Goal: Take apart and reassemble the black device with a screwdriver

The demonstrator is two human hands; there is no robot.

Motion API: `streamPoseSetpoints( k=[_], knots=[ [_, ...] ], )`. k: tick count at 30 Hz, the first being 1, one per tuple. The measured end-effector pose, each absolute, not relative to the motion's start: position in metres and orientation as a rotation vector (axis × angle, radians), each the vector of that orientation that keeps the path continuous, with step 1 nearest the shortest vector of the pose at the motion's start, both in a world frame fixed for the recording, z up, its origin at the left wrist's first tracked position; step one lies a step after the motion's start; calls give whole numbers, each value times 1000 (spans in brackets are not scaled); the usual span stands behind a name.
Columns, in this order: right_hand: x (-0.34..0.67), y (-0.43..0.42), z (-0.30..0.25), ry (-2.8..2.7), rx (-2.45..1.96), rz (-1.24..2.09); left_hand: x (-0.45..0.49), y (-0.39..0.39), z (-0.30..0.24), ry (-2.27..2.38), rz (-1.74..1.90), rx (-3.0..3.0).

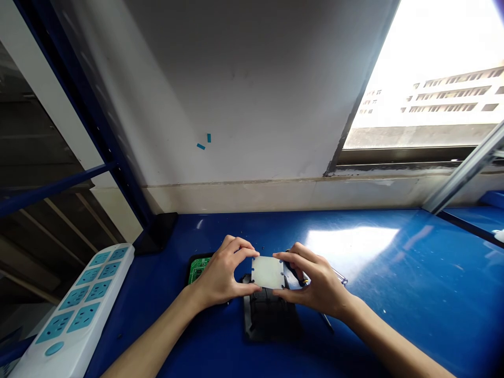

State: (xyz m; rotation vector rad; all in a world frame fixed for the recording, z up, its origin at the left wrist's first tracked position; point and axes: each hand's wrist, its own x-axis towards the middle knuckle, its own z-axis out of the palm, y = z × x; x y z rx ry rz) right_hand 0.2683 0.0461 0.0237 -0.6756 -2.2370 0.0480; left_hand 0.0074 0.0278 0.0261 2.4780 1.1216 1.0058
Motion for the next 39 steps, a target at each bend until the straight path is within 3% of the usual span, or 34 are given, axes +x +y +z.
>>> streamPoseSetpoints(
  k=[29, 39],
  knots=[
    [254, 31, 22, -2219, -546, 76, 27, 12, 29, 1021, 1065, 2437],
    [254, 36, 9, -2309, -806, 302, 27, 10, 31, 1085, 1293, 2225]
  ],
)
